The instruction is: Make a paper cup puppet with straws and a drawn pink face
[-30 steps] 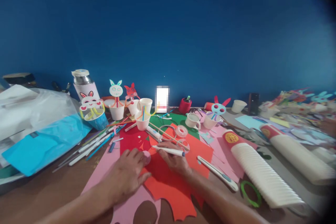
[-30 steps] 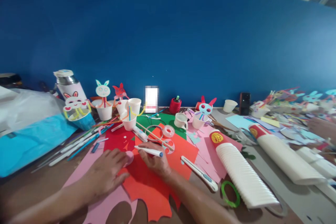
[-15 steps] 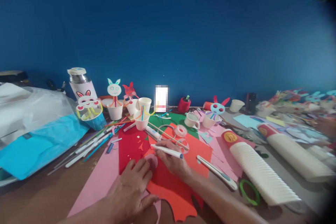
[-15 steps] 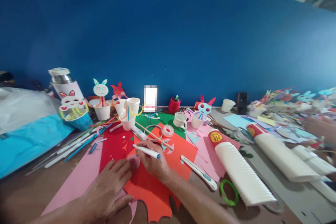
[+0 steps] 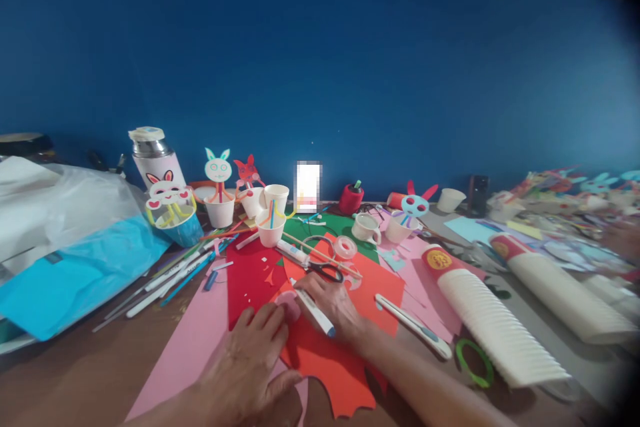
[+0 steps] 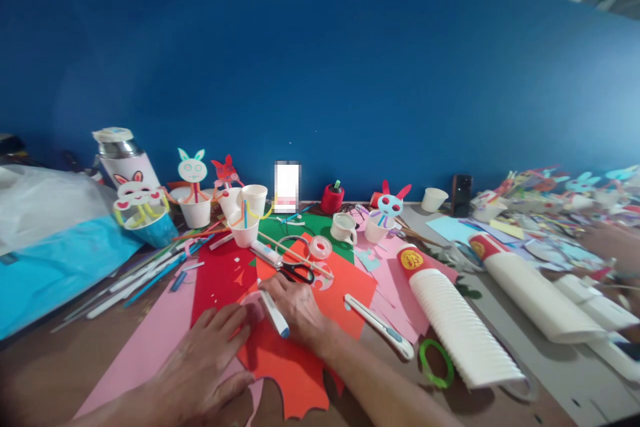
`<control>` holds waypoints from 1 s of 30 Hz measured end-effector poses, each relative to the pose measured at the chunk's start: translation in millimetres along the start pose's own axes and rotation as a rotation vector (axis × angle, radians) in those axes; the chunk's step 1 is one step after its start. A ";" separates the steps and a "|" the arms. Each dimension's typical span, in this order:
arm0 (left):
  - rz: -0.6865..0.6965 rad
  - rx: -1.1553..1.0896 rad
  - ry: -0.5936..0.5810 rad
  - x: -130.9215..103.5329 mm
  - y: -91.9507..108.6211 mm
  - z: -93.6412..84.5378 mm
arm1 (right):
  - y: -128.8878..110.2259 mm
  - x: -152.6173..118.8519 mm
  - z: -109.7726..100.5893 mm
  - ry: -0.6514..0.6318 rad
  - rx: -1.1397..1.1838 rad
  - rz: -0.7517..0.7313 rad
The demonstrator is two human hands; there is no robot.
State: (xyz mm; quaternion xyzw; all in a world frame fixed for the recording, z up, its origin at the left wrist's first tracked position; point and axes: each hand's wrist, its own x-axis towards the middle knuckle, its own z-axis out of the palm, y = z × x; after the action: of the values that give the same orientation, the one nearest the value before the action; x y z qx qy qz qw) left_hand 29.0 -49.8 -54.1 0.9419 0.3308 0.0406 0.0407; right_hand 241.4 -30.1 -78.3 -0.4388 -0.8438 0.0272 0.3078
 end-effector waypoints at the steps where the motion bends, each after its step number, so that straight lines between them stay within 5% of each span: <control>1: 0.000 -0.001 0.006 -0.3 -0.2 0.8 | 2.2 -0.5 -1.1 -0.004 -0.007 -0.002; 16: -0.006 0.017 -0.012 -2.0 -2.4 8.3 | 2.5 8.5 -23.1 -0.090 -0.099 0.093; 30: 0.023 0.048 -0.003 -3.8 -4.7 12.2 | 11.7 2.2 -22.0 0.059 -0.175 0.137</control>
State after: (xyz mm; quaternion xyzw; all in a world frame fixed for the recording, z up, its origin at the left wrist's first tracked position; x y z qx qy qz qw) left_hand 24.3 -49.2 -66.9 0.9465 0.3206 0.0318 0.0179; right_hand 260.8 -26.2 -63.0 -0.5214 -0.8014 -0.0384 0.2907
